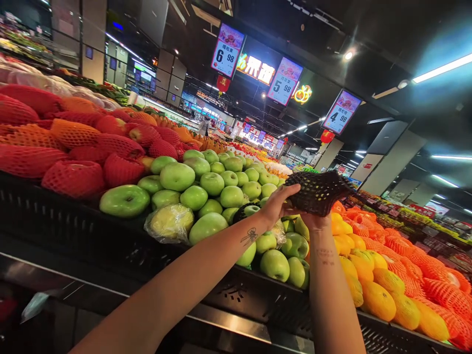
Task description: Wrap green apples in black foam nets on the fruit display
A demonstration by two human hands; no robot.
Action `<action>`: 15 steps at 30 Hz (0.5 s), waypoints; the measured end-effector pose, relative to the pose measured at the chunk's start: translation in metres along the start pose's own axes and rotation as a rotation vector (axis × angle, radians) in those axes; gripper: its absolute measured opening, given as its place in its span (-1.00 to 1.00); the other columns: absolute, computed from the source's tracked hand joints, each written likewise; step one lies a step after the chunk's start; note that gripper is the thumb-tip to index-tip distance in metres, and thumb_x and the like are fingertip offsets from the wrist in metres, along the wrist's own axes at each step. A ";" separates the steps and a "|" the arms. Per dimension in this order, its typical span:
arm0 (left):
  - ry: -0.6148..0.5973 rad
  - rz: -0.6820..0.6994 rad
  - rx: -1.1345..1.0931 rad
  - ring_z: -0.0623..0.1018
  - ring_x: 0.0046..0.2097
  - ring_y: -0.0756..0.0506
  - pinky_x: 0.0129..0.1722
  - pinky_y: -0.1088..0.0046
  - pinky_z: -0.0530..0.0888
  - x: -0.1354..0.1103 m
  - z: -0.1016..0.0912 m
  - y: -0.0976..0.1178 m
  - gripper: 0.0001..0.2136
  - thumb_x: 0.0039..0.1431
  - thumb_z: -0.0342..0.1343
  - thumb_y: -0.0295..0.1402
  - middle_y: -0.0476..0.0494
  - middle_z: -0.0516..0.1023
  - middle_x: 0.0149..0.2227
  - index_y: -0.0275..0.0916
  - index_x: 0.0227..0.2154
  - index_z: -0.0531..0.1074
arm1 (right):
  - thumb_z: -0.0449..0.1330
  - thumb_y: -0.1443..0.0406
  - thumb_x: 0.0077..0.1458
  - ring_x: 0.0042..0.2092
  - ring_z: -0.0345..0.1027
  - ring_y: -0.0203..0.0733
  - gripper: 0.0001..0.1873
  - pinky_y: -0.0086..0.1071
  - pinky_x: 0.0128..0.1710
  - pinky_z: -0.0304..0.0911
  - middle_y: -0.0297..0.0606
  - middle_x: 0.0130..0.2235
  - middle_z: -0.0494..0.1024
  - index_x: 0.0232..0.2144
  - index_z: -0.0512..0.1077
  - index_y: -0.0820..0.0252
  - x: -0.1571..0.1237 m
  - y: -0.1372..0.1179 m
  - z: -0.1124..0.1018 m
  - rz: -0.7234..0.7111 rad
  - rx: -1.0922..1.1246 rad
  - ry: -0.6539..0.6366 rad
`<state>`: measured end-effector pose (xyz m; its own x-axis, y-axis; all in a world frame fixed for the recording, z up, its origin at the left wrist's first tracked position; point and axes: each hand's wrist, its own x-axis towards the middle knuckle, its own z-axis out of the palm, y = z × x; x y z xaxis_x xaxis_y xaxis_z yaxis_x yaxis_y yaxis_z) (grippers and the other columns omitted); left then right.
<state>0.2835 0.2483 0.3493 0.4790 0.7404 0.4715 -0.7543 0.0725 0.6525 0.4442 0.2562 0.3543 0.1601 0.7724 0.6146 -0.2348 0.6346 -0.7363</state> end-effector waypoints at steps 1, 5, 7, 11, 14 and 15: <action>-0.014 0.001 0.004 0.48 -0.34 -0.02 -0.40 0.46 0.53 -0.002 0.001 0.002 -0.58 -0.11 0.29 -0.11 -0.07 0.50 -0.24 -0.19 -0.21 0.40 | 0.48 -0.12 -0.49 0.05 0.44 0.04 -0.29 0.02 0.22 0.27 -0.27 -0.07 0.62 -0.20 0.60 -0.01 -0.002 -0.001 0.001 -0.030 0.018 -0.001; -0.044 0.050 0.031 0.50 -0.32 -0.04 -0.41 0.43 0.56 -0.006 0.001 0.003 -0.53 -0.13 0.31 -0.13 -0.06 0.49 -0.21 -0.13 -0.14 0.35 | 0.48 -0.12 -0.56 0.12 0.37 0.15 -0.19 0.16 0.29 0.12 -0.21 -0.04 0.60 -0.16 0.59 0.03 -0.005 -0.002 0.000 -0.107 0.078 0.016; -0.020 0.069 0.016 0.50 -0.32 -0.04 -0.44 0.46 0.55 -0.006 0.001 0.002 -0.53 -0.14 0.30 -0.12 -0.06 0.49 -0.22 -0.14 -0.15 0.34 | 0.49 -0.10 -0.53 0.14 0.34 0.17 -0.22 0.17 0.31 0.07 -0.21 -0.06 0.60 -0.16 0.59 0.03 -0.005 -0.001 -0.001 -0.138 0.094 0.019; 0.025 0.095 0.009 0.47 -0.35 -0.01 -0.46 0.49 0.53 -0.005 0.002 -0.001 -0.54 -0.15 0.30 -0.10 -0.06 0.47 -0.23 -0.15 -0.19 0.32 | 0.44 -0.12 -0.38 0.08 0.40 0.09 -0.30 0.08 0.26 0.17 -0.23 -0.06 0.60 -0.14 0.58 0.01 -0.004 0.000 0.001 -0.180 0.099 0.002; 0.047 0.091 0.023 0.45 -0.37 0.00 -0.44 0.48 0.53 -0.006 0.003 -0.001 -0.52 -0.19 0.32 -0.11 -0.03 0.45 -0.27 -0.14 -0.20 0.32 | 0.42 -0.09 -0.28 0.02 0.44 -0.06 -0.36 -0.12 0.17 0.31 -0.33 -0.05 0.60 -0.10 0.56 -0.03 -0.004 -0.001 0.001 -0.242 0.122 -0.051; 0.059 0.093 0.025 0.45 -0.37 0.00 -0.43 0.47 0.53 -0.006 0.003 -0.001 -0.52 -0.20 0.32 -0.12 -0.02 0.44 -0.28 -0.14 -0.21 0.31 | 0.43 -0.07 -0.29 0.00 0.45 -0.10 -0.37 -0.17 0.12 0.35 -0.36 -0.07 0.61 -0.11 0.56 -0.04 -0.004 -0.001 0.000 -0.253 0.130 -0.065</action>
<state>0.2825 0.2415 0.3481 0.3793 0.7814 0.4956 -0.7828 -0.0146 0.6221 0.4439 0.2528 0.3524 0.1685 0.5840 0.7941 -0.3167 0.7950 -0.5174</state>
